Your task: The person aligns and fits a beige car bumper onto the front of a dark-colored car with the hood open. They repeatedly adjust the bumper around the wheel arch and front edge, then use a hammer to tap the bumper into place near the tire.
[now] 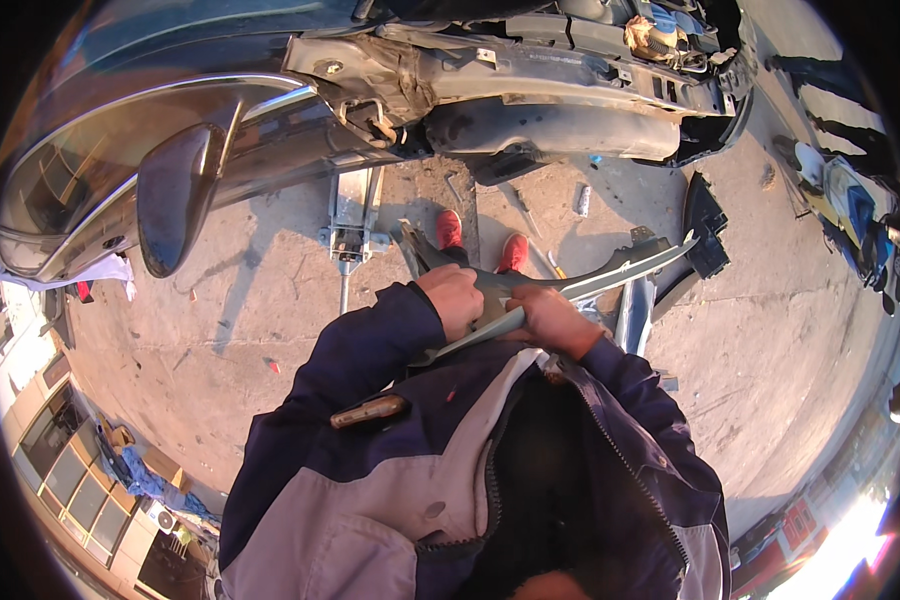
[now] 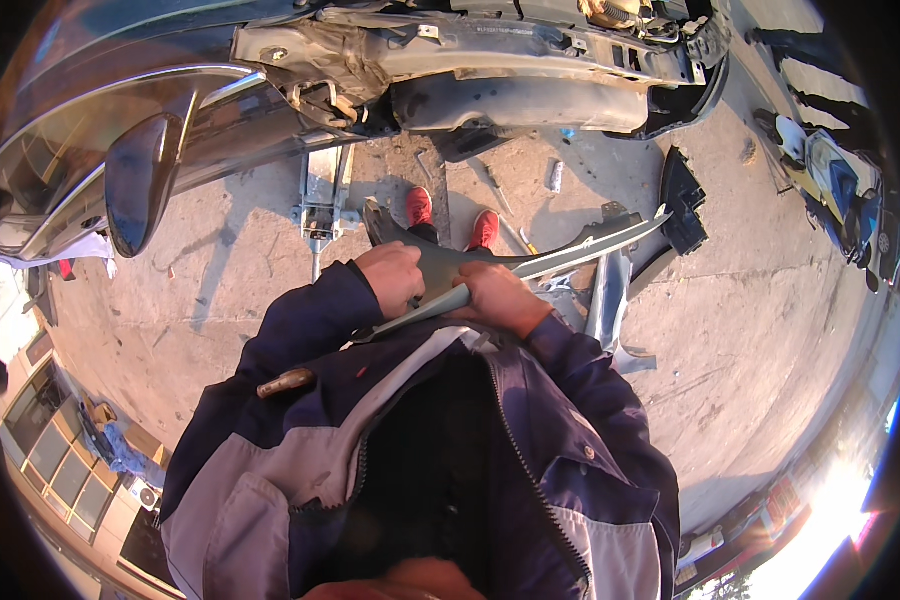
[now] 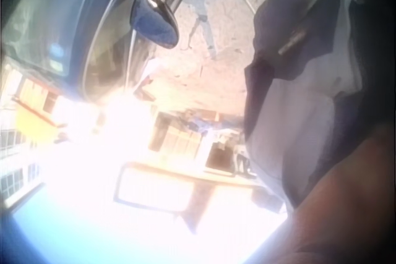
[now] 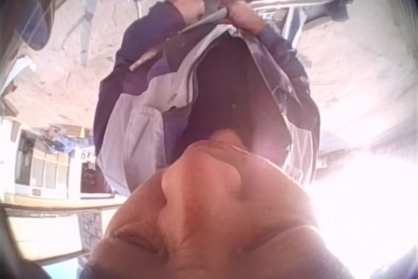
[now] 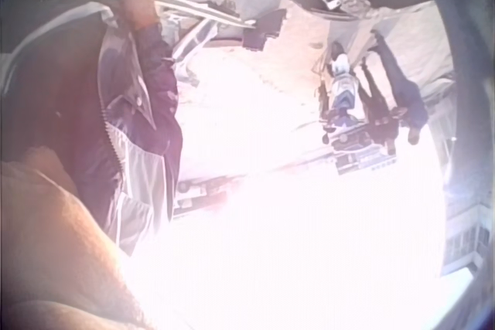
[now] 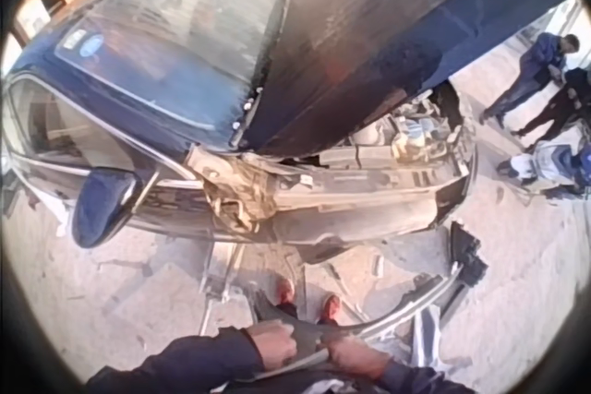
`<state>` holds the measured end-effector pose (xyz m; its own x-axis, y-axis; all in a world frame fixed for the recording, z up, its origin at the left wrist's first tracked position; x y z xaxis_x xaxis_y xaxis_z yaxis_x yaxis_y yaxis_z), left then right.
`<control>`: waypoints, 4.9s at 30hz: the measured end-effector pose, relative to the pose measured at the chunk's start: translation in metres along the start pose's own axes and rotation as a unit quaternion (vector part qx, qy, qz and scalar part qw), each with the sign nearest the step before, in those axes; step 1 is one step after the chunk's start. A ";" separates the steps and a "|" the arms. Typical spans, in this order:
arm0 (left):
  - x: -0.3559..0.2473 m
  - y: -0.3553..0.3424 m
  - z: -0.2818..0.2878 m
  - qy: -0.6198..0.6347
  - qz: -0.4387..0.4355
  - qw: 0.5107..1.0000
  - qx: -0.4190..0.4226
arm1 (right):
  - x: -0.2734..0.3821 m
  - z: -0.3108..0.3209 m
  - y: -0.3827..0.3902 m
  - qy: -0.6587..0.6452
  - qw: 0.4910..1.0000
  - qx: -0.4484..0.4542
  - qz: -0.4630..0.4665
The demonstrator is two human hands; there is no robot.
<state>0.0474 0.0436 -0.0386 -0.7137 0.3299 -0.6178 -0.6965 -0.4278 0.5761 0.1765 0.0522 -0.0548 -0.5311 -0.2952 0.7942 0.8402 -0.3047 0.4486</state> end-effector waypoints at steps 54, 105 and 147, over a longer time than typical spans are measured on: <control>0.010 0.023 -0.020 0.154 0.024 0.970 -0.185 | -0.008 -0.005 0.002 0.013 1.000 0.017 0.004; 0.111 0.009 -0.090 0.299 0.046 0.953 -0.034 | -0.007 -0.002 -0.004 0.002 0.999 0.017 0.029; 0.127 -0.029 -0.113 0.375 -0.060 0.923 -0.055 | -0.009 0.019 -0.005 -0.003 1.000 0.027 -0.006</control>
<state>-0.0143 0.0030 -0.1943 -0.3506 -0.2772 -0.8946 -0.7264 -0.5225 0.4465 0.1795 0.0739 -0.0562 -0.5406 -0.2863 0.7910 0.8386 -0.2588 0.4795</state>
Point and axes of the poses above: each hand's wrist, its own y-axis away from the middle knuckle, its own z-axis out of the back of the hand, x = y × z, the point moved 9 cm from there along -y, towards the middle knuckle, and after that the axes turned 9 degrees about x, right-handed, at the moved point
